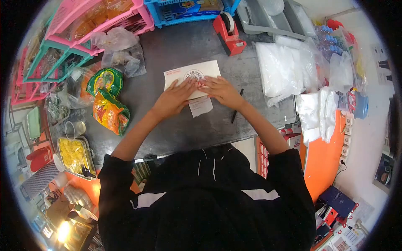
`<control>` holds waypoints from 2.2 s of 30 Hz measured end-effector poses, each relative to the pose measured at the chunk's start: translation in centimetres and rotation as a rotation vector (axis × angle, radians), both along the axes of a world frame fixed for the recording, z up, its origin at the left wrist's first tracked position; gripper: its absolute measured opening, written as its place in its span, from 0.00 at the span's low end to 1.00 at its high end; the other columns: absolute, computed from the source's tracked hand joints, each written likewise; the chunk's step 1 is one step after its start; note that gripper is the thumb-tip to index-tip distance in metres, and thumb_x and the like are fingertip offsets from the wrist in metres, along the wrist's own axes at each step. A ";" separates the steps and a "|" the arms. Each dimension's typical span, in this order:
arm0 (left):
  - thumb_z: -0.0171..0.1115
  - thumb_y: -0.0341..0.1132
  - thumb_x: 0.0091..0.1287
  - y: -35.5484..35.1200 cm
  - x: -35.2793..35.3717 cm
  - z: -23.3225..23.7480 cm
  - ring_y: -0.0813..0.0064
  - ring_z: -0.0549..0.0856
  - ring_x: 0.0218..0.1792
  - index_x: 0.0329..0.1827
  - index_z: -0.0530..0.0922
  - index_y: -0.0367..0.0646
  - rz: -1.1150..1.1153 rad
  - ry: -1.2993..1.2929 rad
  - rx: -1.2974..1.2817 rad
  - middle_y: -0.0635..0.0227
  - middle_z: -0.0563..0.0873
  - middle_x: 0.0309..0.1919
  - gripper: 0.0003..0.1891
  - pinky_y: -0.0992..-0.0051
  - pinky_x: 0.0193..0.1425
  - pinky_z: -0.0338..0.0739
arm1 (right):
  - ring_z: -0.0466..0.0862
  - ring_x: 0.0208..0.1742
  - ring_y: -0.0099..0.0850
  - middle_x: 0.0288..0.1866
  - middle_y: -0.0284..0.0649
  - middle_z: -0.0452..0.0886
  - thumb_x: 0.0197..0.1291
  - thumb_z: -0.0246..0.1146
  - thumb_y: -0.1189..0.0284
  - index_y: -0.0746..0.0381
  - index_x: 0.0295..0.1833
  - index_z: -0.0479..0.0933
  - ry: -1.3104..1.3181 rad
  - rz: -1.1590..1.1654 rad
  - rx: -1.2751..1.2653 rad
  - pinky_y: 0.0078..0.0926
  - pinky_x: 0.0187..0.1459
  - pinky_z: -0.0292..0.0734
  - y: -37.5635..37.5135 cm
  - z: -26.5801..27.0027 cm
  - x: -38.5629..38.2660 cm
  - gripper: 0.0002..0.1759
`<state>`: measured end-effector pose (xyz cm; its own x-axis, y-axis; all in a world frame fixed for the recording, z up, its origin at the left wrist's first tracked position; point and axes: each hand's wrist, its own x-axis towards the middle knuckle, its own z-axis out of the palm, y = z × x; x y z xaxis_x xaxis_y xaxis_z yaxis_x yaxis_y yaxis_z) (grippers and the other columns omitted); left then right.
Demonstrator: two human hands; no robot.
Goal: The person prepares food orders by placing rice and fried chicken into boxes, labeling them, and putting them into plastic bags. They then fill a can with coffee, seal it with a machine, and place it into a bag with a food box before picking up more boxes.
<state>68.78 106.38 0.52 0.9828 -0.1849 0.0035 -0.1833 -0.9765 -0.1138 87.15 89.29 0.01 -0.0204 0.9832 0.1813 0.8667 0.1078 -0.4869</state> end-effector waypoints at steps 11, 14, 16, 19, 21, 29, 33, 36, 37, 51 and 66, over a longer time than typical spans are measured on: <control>0.60 0.51 0.57 -0.3 0.6 1.4 0.57 0.54 0.71 0.70 0.58 0.56 0.322 -0.110 -0.359 0.60 0.56 0.70 0.37 0.50 0.68 0.53 | 0.61 0.70 0.29 0.67 0.28 0.66 0.58 0.56 0.68 0.46 0.60 0.72 0.081 0.039 -0.007 0.40 0.67 0.50 1.1 0.0 1.0 0.22; 0.63 0.48 0.56 -1.5 0.9 1.6 0.57 0.57 0.69 0.66 0.66 0.57 0.303 -0.140 -0.281 0.62 0.60 0.69 0.32 0.48 0.66 0.56 | 0.60 0.70 0.29 0.67 0.28 0.66 0.58 0.57 0.68 0.46 0.60 0.72 0.106 0.031 -0.018 0.40 0.67 0.49 1.1 -0.2 1.1 0.22; 0.64 0.46 0.55 -2.1 1.3 0.6 0.56 0.59 0.69 0.62 0.69 0.56 0.326 -0.219 -0.332 0.63 0.63 0.67 0.29 0.48 0.66 0.57 | 0.59 0.71 0.29 0.67 0.28 0.66 0.57 0.58 0.68 0.46 0.60 0.72 0.133 0.025 -0.035 0.39 0.68 0.48 1.1 0.2 1.0 0.22; 0.66 0.43 0.54 -2.6 1.6 -0.2 0.56 0.63 0.67 0.56 0.76 0.55 0.362 -0.324 -0.394 0.65 0.69 0.63 0.24 0.48 0.65 0.58 | 0.70 0.63 0.30 0.64 0.33 0.70 0.56 0.60 0.69 0.50 0.57 0.75 0.075 0.042 0.064 0.35 0.60 0.62 1.0 2.1 1.9 0.20; 0.66 0.42 0.53 -2.6 1.8 0.2 0.56 0.64 0.66 0.53 0.78 0.54 0.371 -0.354 -0.399 0.65 0.71 0.62 0.22 0.48 0.65 0.58 | 0.80 0.47 0.27 0.59 0.40 0.75 0.57 0.61 0.70 0.55 0.51 0.78 0.464 -0.143 0.042 0.26 0.45 0.73 0.5 4.4 3.9 0.15; 0.68 0.44 0.52 -3.9 1.9 1.7 0.62 0.64 0.67 0.48 0.81 0.57 0.530 -0.351 -0.493 0.72 0.73 0.62 0.18 0.39 0.65 0.50 | 0.77 0.24 0.38 0.31 0.41 0.78 0.59 0.59 0.64 0.60 0.39 0.79 -0.194 -0.909 0.534 0.26 0.30 0.72 4.0 -3.2 15.0 0.11; 0.68 0.46 0.51 -4.3 1.8 1.9 0.70 0.65 0.67 0.46 0.81 0.62 0.626 -0.337 -0.488 0.80 0.72 0.62 0.18 0.33 0.63 0.45 | 0.78 0.32 0.28 0.37 0.32 0.77 0.60 0.59 0.62 0.57 0.35 0.77 0.929 -0.928 0.023 0.23 0.33 0.70 5.0 -1.5 15.4 0.10; 0.68 0.47 0.51 -4.4 1.8 1.6 0.71 0.65 0.66 0.46 0.81 0.63 0.645 -0.346 -0.489 0.81 0.72 0.62 0.18 0.34 0.64 0.45 | 0.78 0.34 0.23 0.35 0.28 0.77 0.61 0.58 0.66 0.56 0.33 0.76 1.548 -0.803 0.159 0.20 0.32 0.71 2.9 -0.7 13.1 0.08; 0.68 0.47 0.51 -4.4 1.9 1.5 0.71 0.65 0.66 0.46 0.81 0.63 0.649 -0.345 -0.493 0.81 0.72 0.62 0.18 0.34 0.64 0.45 | 0.78 0.35 0.20 0.34 0.27 0.78 0.62 0.58 0.68 0.57 0.32 0.76 1.774 -0.649 0.390 0.17 0.30 0.71 2.3 -1.0 12.5 0.07; 0.64 0.48 0.54 -4.7 2.0 1.3 0.71 0.65 0.66 0.49 0.78 0.62 0.652 -0.386 -0.475 0.79 0.73 0.59 0.18 0.36 0.63 0.47 | 0.77 0.25 0.22 0.27 0.35 0.79 0.58 0.60 0.76 0.65 0.39 0.78 0.707 -0.978 0.298 0.18 0.23 0.73 -1.9 1.6 -3.6 0.05; 0.56 0.46 0.59 -4.3 1.8 -0.3 0.54 0.62 0.66 0.55 0.74 0.74 0.454 -0.352 -0.125 0.66 0.67 0.63 0.18 0.32 0.57 0.55 | 0.79 0.24 0.25 0.28 0.41 0.79 0.52 0.65 0.77 0.57 0.71 0.40 1.304 -1.111 0.042 0.19 0.21 0.73 0.8 -1.0 -6.9 0.48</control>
<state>70.60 102.11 0.27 0.8991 0.2773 0.3387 0.2846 -0.9582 0.0289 80.29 90.13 -1.01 0.7882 0.4164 -0.4532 -0.4089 -0.1960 -0.8913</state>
